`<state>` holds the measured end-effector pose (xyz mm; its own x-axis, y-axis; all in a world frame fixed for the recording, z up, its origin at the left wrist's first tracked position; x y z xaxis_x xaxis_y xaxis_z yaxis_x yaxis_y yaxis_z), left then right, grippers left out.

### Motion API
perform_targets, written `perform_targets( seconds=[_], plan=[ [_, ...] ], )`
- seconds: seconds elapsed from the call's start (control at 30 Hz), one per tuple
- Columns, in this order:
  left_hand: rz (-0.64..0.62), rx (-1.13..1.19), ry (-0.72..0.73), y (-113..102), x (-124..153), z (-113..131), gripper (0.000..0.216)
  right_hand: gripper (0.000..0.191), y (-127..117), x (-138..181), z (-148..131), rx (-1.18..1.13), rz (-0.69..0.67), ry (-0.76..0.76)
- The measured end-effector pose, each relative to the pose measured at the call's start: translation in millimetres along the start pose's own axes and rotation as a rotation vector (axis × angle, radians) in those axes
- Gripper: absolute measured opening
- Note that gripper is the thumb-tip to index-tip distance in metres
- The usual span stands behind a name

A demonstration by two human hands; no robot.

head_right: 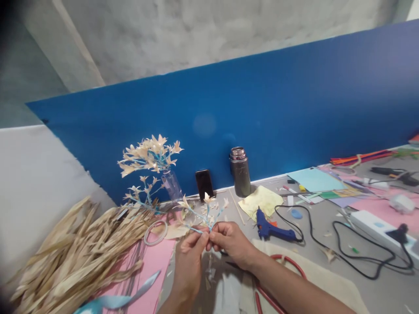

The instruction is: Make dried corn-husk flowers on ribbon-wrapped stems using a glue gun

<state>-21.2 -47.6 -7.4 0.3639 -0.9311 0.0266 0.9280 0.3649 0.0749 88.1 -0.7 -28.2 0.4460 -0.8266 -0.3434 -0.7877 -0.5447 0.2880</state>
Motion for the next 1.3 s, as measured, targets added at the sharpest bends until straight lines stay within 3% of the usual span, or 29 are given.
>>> perform_targets(
  seconds=[0.13, 0.3, 0.47, 0.53, 0.63, 0.8, 0.93, 1.03, 1.17, 1.3],
  plan=[
    [0.069, -0.019, 0.024, -1.3, 4.1, 2.6, 0.025, 0.044, 3.9, 0.3, 5.9, -0.118, 0.008, 0.027],
    [0.116, -0.026, 0.026, -3.0, 2.6, 0.0, 0.024, 0.044, 7.0, 1.7, 1.6, -0.067, -0.004, 0.054],
    [-0.001, -0.035, 0.075, 5.8, 4.1, 5.5, 0.038, 0.043, -5.1, 2.0, 1.9, 0.088, 0.054, 0.075],
    [-0.043, -0.038, 0.053, 9.4, 3.6, 3.5, 0.029, 0.04, -8.5, 1.6, 2.3, 0.146, 0.064, 0.063],
    [-0.012, 0.003, 0.001, 7.1, 0.8, -2.8, 0.017, 0.033, -7.3, 1.6, 0.6, 0.175, 0.067, 0.035],
    [-0.002, 0.271, -0.179, 1.1, -5.0, -13.9, 0.018, 0.019, 1.8, 3.5, -7.6, 0.233, 0.014, -0.04],
    [-0.034, 0.442, -0.338, -2.2, -9.2, -18.4, 0.025, 0.025, -12.5, 6.2, -14.9, 0.402, 0.15, -0.088],
    [-0.033, 0.468, -0.368, -5.7, -11.9, -19.6, 0.029, 0.024, -15.8, 9.5, -29.8, 0.593, 0.188, -0.238],
    [0.021, 0.36, -0.271, -10.3, -12.0, -17.9, 0.026, 0.021, 3.0, 17.7, -45.4, 1.009, 0.064, -0.483],
    [0.086, 0.163, -0.167, -9.8, -8.0, -14.9, 0.018, 0.018, 13.7, 20.5, -35.2, 1.303, -0.058, -0.437]
  ],
)
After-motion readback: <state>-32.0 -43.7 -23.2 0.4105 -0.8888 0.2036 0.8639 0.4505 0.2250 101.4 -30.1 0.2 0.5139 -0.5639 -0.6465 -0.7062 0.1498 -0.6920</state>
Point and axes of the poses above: each hand's wrist, its own x-axis away from the middle knuckle, its own y-axis out of the palm, z = x × y, the point moved 7 cm from there along -x, towards the middle knuckle, and after that the axes turned 13 degrees about -y, right-handed, at the moved point
